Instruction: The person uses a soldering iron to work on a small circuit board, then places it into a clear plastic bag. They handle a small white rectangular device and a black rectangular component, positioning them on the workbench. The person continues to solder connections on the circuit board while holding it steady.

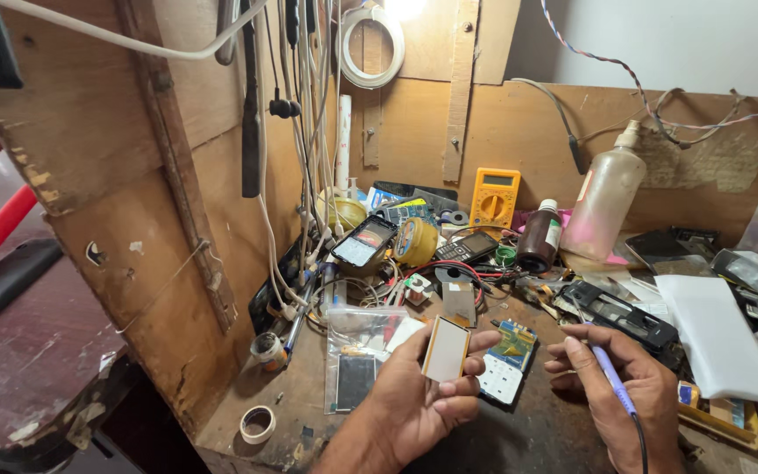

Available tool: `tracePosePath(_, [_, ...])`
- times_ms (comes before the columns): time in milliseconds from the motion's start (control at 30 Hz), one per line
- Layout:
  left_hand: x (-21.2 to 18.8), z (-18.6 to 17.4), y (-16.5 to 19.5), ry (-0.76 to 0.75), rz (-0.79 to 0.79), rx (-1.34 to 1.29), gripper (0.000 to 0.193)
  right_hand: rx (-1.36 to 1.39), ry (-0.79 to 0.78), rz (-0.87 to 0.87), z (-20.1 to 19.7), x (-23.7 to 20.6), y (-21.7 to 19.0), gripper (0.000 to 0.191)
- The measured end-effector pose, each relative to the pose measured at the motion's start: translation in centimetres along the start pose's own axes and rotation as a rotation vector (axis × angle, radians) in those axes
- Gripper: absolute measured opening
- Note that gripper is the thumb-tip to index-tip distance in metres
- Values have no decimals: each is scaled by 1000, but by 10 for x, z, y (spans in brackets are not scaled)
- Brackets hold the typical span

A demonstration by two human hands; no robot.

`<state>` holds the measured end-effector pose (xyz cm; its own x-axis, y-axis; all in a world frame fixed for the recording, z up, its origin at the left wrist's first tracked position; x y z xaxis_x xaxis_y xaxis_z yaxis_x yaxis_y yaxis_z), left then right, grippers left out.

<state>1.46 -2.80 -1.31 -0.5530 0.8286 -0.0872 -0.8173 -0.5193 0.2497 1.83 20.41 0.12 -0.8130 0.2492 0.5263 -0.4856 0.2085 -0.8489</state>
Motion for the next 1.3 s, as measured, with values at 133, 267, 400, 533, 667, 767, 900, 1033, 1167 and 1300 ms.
tracePosePath(133, [-2, 6, -1, 38, 19, -26, 73, -16, -1, 14, 0, 0, -1, 25])
tracePosePath(267, [-3, 7, -1, 84, 21, 1, 76, -6, -12, 7, 0, 0, -3, 25])
tracePosePath(400, [-3, 2, -2, 86, 18, 49, 70, -24, -12, -5, 0, 0, -3, 25])
tracePosePath(533, [-3, -2, -5, 136, 32, 119, 75, -19, -13, -5, 0, 0, -3, 25])
tracePosePath(667, [-2, -3, -8, 202, 50, 214, 76, -29, -20, -26, 0, 0, -5, 25])
tracePosePath(767, [-3, -4, -7, 237, 62, 237, 77, -56, -18, 9, 0, 1, -6, 25])
tracePosePath(900, [-1, -4, -10, 271, 82, 256, 76, -48, -19, 6, -1, 0, -6, 26])
tracePosePath(1033, [2, 4, -19, 429, 212, 381, 68, -22, -15, -1, -1, 0, -3, 26])
tracePosePath(1167, [0, 22, -26, 936, 504, 1272, 65, -21, -28, -32, -1, 0, -1, 25])
tracePosePath(1300, [-7, 37, -24, 1168, 830, 1956, 51, -39, -19, -19, -2, 0, -1, 25])
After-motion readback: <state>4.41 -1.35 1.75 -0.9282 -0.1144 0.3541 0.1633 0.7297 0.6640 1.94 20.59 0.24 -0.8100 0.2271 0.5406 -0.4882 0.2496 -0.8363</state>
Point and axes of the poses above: each hand's wrist, its own x-axis towards the middle knuckle, its own z-axis out of the palm, y = z × x, the point moved 1 cm from there along x, towards the middle knuckle, and after that the axes turned 15 degrees about -z, right-handed, at the moved point
